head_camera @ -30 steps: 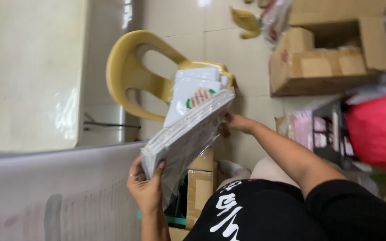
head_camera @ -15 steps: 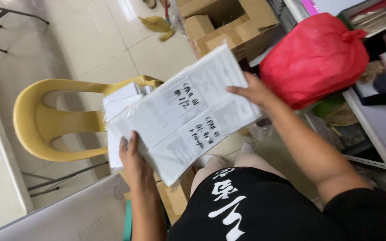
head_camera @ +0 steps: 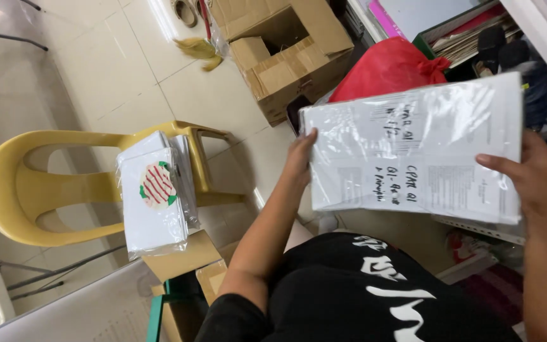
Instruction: The person wipes the surface of a stack of white, plastic-wrapped items placed on a yellow chair using a striped cloth. They repeatedly rub the cloth over the plastic packaging, flip the stack over, and continue wiping the other side.
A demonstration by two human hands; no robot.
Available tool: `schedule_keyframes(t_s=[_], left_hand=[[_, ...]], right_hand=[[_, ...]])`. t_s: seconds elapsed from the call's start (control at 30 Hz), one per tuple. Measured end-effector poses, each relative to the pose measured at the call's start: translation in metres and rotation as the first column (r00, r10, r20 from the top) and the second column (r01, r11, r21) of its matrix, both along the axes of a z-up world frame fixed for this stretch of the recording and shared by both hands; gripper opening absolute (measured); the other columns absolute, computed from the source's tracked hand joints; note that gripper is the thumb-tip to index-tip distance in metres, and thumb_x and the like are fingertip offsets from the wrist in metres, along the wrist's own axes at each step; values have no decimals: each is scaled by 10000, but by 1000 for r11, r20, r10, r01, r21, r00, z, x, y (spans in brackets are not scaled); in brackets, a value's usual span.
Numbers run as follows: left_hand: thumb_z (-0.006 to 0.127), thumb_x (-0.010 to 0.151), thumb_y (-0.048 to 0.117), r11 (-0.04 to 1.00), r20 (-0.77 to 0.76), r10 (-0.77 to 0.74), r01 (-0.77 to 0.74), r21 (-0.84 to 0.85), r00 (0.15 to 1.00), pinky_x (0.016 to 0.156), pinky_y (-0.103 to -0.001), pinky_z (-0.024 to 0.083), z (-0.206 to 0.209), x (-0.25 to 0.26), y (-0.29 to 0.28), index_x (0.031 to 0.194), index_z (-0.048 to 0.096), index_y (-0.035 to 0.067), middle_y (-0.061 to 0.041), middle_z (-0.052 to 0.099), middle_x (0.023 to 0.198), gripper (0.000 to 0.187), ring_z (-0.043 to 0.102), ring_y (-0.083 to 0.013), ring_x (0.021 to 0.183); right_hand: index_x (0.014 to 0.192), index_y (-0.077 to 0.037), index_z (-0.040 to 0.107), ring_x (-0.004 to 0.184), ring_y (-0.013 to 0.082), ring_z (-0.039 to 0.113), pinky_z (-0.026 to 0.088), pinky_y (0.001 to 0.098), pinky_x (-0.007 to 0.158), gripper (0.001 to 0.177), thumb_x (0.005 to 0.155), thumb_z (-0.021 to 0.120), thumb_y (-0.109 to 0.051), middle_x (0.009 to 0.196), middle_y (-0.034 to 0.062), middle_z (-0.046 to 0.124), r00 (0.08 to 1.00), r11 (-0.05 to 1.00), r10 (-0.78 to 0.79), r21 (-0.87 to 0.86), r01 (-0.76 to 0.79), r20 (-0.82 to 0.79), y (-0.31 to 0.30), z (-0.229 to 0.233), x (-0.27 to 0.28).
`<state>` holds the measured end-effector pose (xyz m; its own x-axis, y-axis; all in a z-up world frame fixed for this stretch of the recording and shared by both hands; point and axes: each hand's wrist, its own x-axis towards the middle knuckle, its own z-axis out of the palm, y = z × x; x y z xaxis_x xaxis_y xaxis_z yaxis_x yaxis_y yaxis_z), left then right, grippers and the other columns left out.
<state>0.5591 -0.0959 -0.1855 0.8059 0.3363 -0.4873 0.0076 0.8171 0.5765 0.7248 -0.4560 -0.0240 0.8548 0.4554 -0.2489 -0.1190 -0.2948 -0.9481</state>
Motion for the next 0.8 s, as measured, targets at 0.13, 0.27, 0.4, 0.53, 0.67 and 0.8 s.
schedule_keyframes(t_s=[0.13,0.27,0.4,0.53,0.67,0.8], left_hand=[[667,975,314,996,-86,-59,64,57,995,955,-458,548,-14,55,-3,1337,554,-12,-189,682,1216,501,674,-319,1079],[641,928,442,976,-336,-165,202,78,927,1039,-564,448,-50,85,7,1439,476,91,-159,590,1383,641,581,-356,1225],[610,923,551,961,-470,-253,275,-23,846,1114,-693,319,-94,104,25,1580,289,144,-176,335,1622,837,369,-417,1452],[536,918,657,932,-476,-360,333,-144,802,1107,-753,249,-88,105,28,1639,171,190,-180,146,1701,933,204,-475,1520],[403,841,780,901,-397,-416,310,-303,818,1052,-785,311,-74,120,26,1631,121,263,-83,92,1714,986,172,-553,1511],[329,829,878,864,-370,-420,240,-443,829,1043,-784,344,-107,126,22,1654,130,248,-65,67,1726,1057,137,-596,1501]], right_hand=[[1411,56,523,1091,325,709,604,427,945,588,882,761,-38,1270,273,669,987,992,-73,-91,87,146,7,20,6],[1339,77,530,1054,351,723,626,428,890,520,907,782,-66,1223,301,678,960,968,22,-246,50,280,36,7,21],[1367,13,539,1080,343,715,601,454,829,669,807,861,-158,1255,241,684,959,891,50,-447,83,278,111,12,23],[1333,-37,580,942,335,732,582,468,769,703,754,894,-282,1188,203,718,942,794,193,-608,15,275,158,-21,38],[1305,-122,587,810,381,726,556,515,713,667,770,833,-437,916,183,739,879,585,435,-804,-111,195,205,-42,30],[1233,-124,556,794,444,706,540,570,681,566,804,781,-417,836,195,721,831,556,510,-823,-121,222,225,-93,13]])
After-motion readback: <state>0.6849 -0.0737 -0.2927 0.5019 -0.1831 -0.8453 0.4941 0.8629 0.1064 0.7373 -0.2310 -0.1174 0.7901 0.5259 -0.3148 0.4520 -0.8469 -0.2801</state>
